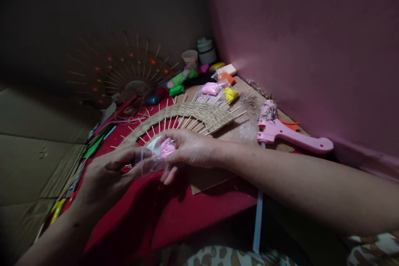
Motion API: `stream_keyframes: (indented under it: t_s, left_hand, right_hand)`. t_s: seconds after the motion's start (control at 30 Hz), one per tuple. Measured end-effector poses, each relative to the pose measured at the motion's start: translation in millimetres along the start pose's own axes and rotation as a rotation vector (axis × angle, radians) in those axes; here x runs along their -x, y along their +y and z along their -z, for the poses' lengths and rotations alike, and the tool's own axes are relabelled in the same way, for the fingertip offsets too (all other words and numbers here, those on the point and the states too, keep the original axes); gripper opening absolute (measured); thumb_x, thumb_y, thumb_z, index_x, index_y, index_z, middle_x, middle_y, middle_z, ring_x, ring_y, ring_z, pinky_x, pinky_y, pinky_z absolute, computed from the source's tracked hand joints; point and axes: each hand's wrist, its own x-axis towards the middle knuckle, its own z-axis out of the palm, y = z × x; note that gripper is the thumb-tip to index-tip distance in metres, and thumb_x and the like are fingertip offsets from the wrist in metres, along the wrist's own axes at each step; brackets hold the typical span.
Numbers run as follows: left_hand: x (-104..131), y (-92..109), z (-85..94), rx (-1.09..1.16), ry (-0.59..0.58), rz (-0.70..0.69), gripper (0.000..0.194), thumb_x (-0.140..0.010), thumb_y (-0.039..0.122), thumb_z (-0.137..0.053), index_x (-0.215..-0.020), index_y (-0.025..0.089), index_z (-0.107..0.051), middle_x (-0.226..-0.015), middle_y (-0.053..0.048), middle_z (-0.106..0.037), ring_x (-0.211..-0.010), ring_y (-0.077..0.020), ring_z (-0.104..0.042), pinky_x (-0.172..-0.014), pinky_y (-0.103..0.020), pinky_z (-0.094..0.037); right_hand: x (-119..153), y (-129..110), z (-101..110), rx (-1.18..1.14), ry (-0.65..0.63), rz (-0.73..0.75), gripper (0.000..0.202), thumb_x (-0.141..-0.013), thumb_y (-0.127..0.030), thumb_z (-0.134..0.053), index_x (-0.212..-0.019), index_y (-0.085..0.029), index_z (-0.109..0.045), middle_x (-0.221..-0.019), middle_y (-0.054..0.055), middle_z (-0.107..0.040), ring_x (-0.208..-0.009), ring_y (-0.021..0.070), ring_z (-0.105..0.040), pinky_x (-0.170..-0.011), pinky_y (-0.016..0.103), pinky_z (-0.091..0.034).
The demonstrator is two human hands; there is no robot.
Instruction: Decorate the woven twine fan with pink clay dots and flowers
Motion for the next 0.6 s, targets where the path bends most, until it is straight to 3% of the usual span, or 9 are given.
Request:
stream_keyframes:
  t_s: [0.2,0.43,0.6]
  left_hand:
    - [3.0,-2.2,-4.8,0.073,0.06,0.025,0.01,-0.08,0.022,-0.067,-0.089,0.018,-0.069,-0.078,-0.001,-0.069,-0.062,-0.01,-0.061,-0.055,-0.019,-0.045]
    - [2.9,4.0,-11.3,0.174,0.002,0.071,0.007,-0.08,0.018,-0.064,-0.075,0.017,-0.068,-0.067,0.0,-0.065,-0.058,-0.0094,-0.058,-0.054,-0.018,-0.043]
    - [0.8,6.3,-10.4,0.23,0.011,0.094,0.005,-0.078,0.016,-0.065,-0.075,0.018,-0.068,-0.067,0.001,-0.065,-0.06,-0.01,-0.058,-0.055,-0.019,-0.043]
  right_hand:
    - [0.9,-2.6,-1.5,0.004,0.002,-0.024,0.023,-0.083,0.001,-0.046,-0.098,-0.016,-0.042,-0.057,-0.003,-0.062,-0.051,0.0122,-0.066,-0.058,0.023,-0.055]
    - [2.1,-0.4,-4.2,0.017,0.005,-0.055,0.023,-0.083,0.001,-0.045,-0.098,-0.016,-0.042,-0.058,-0.003,-0.063,-0.051,0.0134,-0.067,-0.058,0.026,-0.056]
    - [1.3,-0.1,-3.1,-0.061,0.055,0.014,0.017,-0.079,-0.008,-0.06,-0.092,-0.015,-0.051,-0.061,-0.002,-0.064,-0.054,0.0121,-0.066,-0.055,0.022,-0.055]
